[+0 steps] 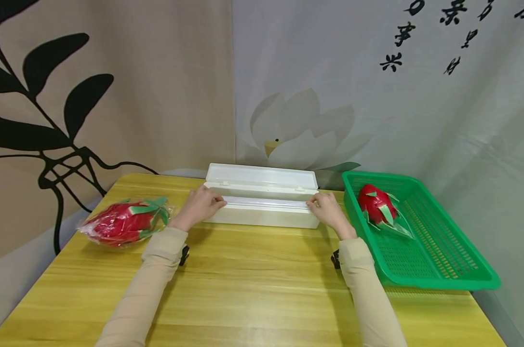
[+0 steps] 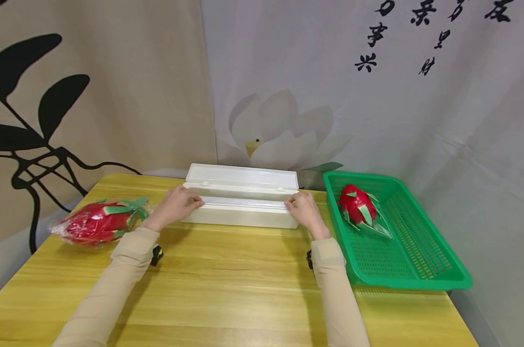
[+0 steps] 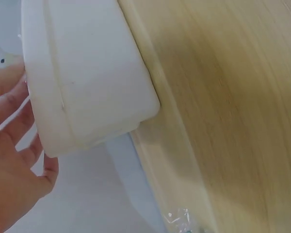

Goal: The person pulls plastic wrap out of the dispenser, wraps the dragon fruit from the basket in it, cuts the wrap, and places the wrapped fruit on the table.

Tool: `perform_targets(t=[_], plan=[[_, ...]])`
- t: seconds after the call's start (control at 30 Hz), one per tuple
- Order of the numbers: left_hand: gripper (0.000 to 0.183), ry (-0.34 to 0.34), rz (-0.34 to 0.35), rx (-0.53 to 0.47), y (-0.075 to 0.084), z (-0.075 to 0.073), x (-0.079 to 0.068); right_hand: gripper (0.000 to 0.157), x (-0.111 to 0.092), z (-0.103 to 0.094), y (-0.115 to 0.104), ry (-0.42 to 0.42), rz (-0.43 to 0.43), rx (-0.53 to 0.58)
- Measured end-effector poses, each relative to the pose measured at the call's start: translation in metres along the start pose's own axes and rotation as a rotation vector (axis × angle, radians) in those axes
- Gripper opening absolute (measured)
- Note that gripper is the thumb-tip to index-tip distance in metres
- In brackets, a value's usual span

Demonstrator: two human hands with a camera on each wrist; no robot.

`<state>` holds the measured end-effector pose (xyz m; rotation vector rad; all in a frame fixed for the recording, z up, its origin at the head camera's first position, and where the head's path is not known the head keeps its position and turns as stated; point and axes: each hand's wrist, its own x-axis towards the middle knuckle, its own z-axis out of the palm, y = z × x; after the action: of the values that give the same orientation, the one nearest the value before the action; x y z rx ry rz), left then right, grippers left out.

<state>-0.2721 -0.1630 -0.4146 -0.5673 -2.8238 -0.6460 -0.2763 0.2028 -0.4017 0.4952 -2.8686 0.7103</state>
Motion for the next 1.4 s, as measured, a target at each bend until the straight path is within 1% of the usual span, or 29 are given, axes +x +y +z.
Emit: perform_targets(t=[0.13, 0.23, 0.43, 0.5, 0.6, 0.7, 0.77, 0.87, 0.93, 1.07, 1.27, 1.4], plan=[[0.021, 0.059, -0.001, -0.043, -0.003, 0.001, 0.003, 0.018, 0.003, 0.0, 0.0, 0.012, -0.04, -0.034], [0.021, 0.071, -0.015, -0.083, -0.003, 0.001, 0.005, 0.016, 0.006, 0.002, 0.001, 0.034, -0.044, -0.039], [0.018, 0.035, -0.05, -0.179, -0.006, 0.0, 0.007, 0.011, 0.009, 0.003, 0.001, 0.037, -0.016, -0.04], [0.015, 0.034, -0.062, -0.198, -0.006, 0.001, 0.007, 0.009, 0.01, 0.004, 0.0, 0.04, 0.006, -0.043], [0.011, 0.08, -0.064, -0.215, -0.007, 0.003, 0.008, 0.007, 0.012, 0.005, -0.003, 0.05, 0.048, -0.044], [0.01, 0.153, -0.066, -0.223, -0.006, 0.007, 0.01, 0.008, 0.014, 0.007, -0.006, 0.07, 0.087, -0.054], [0.011, 0.198, -0.072, -0.22, -0.006, 0.01, 0.011, 0.01, 0.015, 0.009, -0.007, 0.087, 0.102, -0.069], [0.015, 0.243, -0.086, -0.21, -0.005, 0.015, 0.013, 0.013, 0.017, 0.011, -0.006, 0.125, 0.103, -0.101], [0.017, 0.265, -0.093, -0.209, -0.004, 0.017, 0.013, 0.013, 0.018, 0.013, -0.005, 0.156, 0.095, -0.115], [0.019, 0.307, -0.103, -0.25, -0.003, 0.021, 0.014, 0.013, 0.02, 0.013, -0.001, 0.214, 0.077, -0.111], [0.02, 0.36, -0.113, -0.354, -0.003, 0.023, 0.016, 0.015, 0.024, 0.012, 0.001, 0.239, 0.084, -0.051], [0.021, 0.366, -0.131, -0.409, -0.001, 0.021, 0.017, 0.015, 0.025, 0.01, 0.001, 0.263, 0.06, -0.009]])
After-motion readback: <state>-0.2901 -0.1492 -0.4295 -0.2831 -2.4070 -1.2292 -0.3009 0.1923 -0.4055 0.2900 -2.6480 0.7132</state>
